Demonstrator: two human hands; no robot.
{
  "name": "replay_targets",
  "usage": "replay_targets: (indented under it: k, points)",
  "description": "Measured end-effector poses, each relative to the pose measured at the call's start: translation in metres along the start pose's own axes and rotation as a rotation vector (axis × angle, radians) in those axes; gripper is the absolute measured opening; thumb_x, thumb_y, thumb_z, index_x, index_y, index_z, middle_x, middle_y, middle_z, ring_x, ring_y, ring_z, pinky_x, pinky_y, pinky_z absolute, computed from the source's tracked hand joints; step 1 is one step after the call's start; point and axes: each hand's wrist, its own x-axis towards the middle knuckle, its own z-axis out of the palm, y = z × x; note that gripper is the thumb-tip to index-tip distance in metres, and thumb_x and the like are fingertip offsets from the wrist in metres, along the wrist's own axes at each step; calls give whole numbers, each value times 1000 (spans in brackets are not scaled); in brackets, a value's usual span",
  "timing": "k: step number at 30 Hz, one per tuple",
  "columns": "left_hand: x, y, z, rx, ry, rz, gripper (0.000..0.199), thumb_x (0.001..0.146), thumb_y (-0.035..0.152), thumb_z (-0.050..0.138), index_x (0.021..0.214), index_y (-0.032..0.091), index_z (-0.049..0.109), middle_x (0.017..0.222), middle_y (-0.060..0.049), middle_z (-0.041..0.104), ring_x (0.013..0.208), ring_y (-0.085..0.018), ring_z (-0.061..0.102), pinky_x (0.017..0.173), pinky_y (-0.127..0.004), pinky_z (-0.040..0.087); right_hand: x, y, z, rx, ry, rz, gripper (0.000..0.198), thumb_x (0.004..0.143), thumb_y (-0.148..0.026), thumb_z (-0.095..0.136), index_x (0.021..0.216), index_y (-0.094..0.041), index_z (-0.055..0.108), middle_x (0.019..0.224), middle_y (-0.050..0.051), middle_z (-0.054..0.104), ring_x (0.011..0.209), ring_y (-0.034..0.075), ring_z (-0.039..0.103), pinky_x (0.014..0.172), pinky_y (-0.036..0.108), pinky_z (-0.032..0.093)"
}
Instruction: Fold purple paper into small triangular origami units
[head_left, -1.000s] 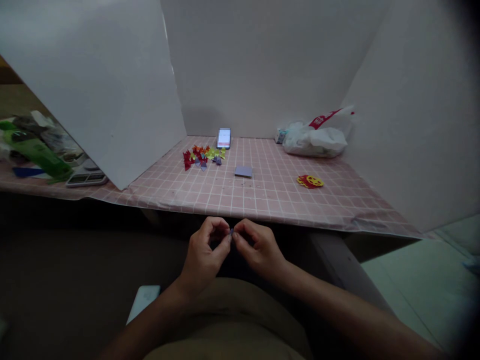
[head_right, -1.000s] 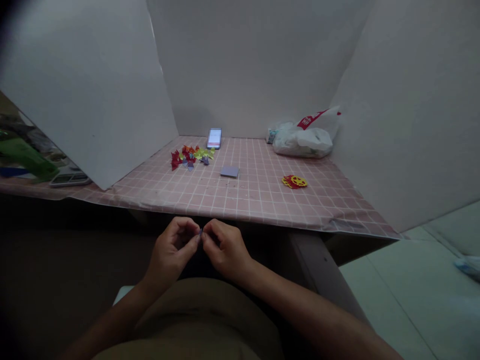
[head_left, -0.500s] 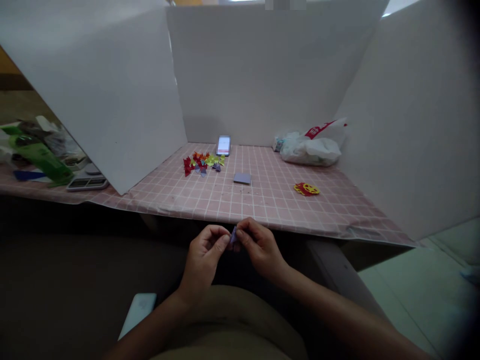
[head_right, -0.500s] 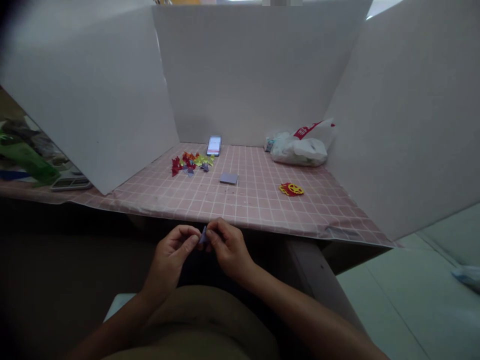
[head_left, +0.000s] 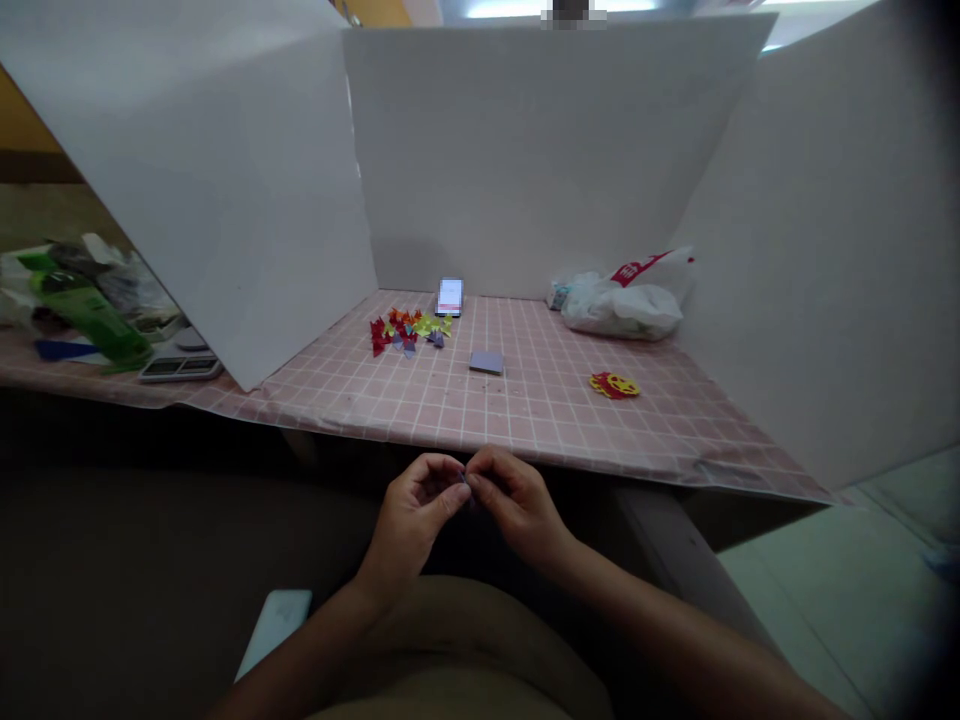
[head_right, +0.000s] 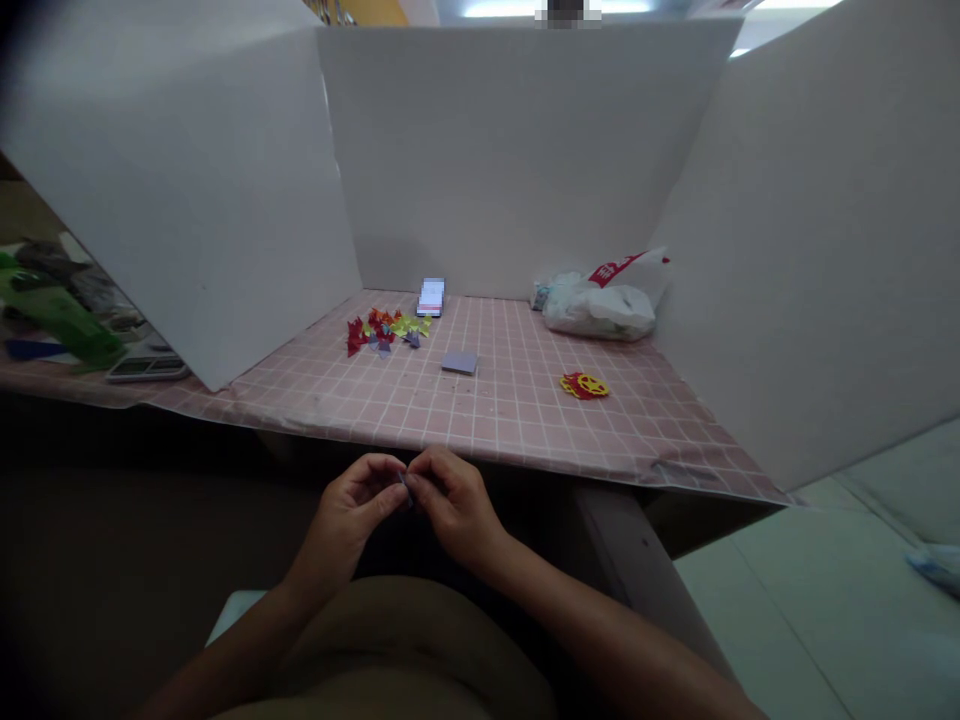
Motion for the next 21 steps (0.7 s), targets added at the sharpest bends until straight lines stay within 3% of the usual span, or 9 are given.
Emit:
replay_targets:
  k: [6, 10, 15, 21]
  points:
    - [1, 3, -1, -3, -5, -30, 15, 75, 26, 76, 79, 16, 65, 70, 2, 66, 65, -12, 61, 64, -24, 50, 1, -4, -1, 80, -55, 57, 17, 95, -29, 57, 82, -18, 62, 70, -1, 60, 63, 12, 58, 61, 25, 46]
    - [0, 3, -2, 48, 58, 32, 14, 75, 25, 76, 83, 17, 67, 78, 1, 67, 72, -12, 62, 68, -23, 51, 3, -4, -3, 217, -77, 154, 16, 87, -33, 68, 85, -18, 63, 73, -2, 60, 60, 11, 59, 59, 24, 47]
    - [1, 2, -3, 74, 71, 110, 15, 73, 23, 76, 81, 18, 65, 76, 1, 66, 71, -13, 63, 66, -24, 53, 6, -3, -4, 373, -111, 226, 18, 88, -34, 68, 82, -17, 64, 65, -2, 62, 59, 11, 60, 63, 26, 49]
    - [1, 1, -1, 82, 40, 125, 14, 73, 22, 76, 81, 18, 64, 75, 1, 66, 68, -13, 63, 65, -24, 53, 4, -3, -4, 353, -101, 193, 22, 88, -35, 68, 78, -17, 63, 64, -2, 61, 58, 11, 58, 62, 25, 46]
